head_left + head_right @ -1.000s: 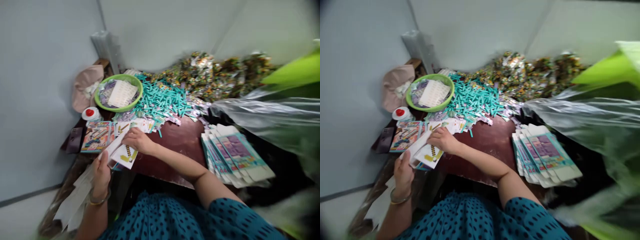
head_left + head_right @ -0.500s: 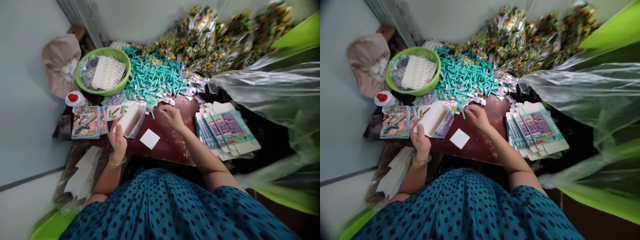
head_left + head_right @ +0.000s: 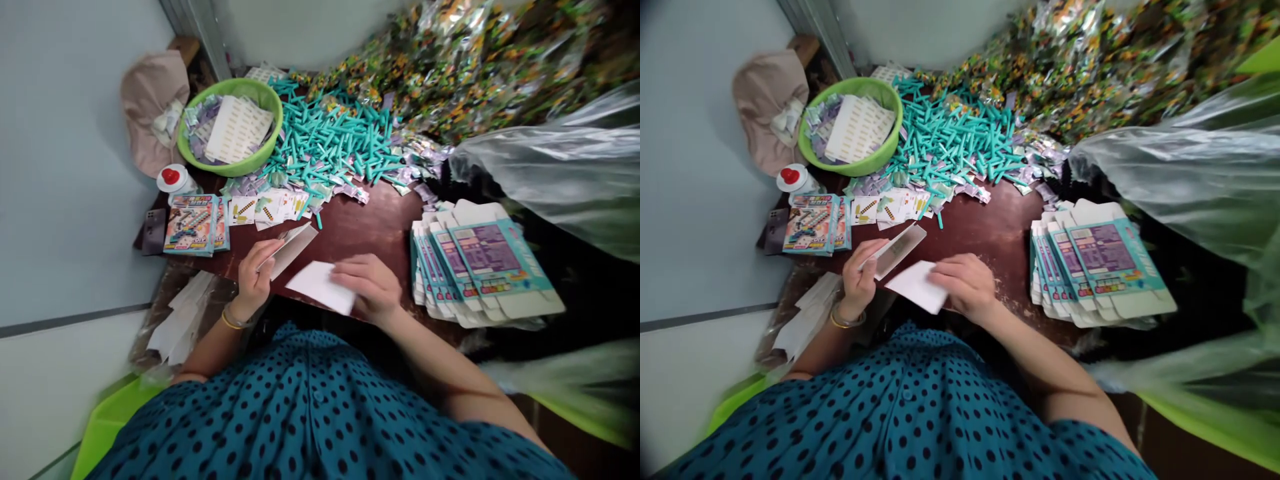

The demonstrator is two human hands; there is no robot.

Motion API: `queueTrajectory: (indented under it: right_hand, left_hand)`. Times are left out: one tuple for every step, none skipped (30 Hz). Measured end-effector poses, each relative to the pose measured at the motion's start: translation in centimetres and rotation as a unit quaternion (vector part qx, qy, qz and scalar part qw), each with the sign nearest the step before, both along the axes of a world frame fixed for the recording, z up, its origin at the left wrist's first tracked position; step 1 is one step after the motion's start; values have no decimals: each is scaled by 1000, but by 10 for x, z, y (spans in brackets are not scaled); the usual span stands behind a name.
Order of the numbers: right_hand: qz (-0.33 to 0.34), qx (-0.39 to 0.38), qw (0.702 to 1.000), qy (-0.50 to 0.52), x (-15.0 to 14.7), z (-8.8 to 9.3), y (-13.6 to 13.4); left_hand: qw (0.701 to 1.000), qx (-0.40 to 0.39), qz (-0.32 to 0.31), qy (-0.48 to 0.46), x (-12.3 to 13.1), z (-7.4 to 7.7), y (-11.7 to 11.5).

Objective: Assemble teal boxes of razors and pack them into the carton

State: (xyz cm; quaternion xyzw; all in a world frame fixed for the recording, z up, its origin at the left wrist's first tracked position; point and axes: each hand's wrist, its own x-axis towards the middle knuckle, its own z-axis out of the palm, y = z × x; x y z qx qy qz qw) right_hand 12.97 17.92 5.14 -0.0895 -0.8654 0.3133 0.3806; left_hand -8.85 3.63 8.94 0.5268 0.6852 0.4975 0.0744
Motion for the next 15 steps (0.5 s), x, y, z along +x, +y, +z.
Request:
queueTrajectory:
  right_hand:
    - [33, 41, 998, -16, -19, 10, 2]
    - [64, 76, 994, -40, -37, 16, 2]
    - [90, 102, 989, -57, -53, 17, 3]
    - [112, 121, 984, -66, -67, 15, 7]
    - [124, 130, 982, -63, -76, 9, 14]
    - [124, 132, 982, -53, -81, 2, 27]
    - [109, 127, 985, -48, -81, -5, 47]
    - [78, 118, 989, -53, -77, -13, 73]
    - [26, 104, 992, -73, -67, -19, 104]
    - [-43, 86, 989, -112, -53, -23, 140]
    - [-128, 64, 975, -167, -37, -26, 176]
    - [-229, 34, 946, -229, -19, -27, 211]
    - [-327, -3, 901, -286, -1, -28, 242]
    - [-407, -40, 852, -327, 15, -29, 267]
    - [-459, -70, 812, -353, 26, -30, 285]
  left_hand:
    - [1000, -4, -10, 4, 2, 1, -1]
    - [1000, -6, -14, 11, 4, 2, -3]
    - [1000, -6, -10, 20, 3, 2, -6]
    - [999, -1, 2, 34, 2, 1, -10]
    - [998, 11, 20, 52, 0, -2, -14]
    - [996, 24, 38, 73, -3, -7, -17]
    - [994, 33, 50, 92, -5, -15, -21]
    - [993, 28, 46, 109, -7, -25, -23]
    - [992, 2, 26, 126, -6, -37, -25]
    - [989, -41, 0, 139, -4, -50, -25]
    - [984, -95, -31, 149, -1, -62, -25]
    - [975, -152, -61, 151, 4, -74, -23]
    - [965, -201, -84, 143, 9, -84, -19]
    - [958, -237, -101, 124, 14, -92, -13]
    - [956, -255, -112, 92, 19, -98, -3]
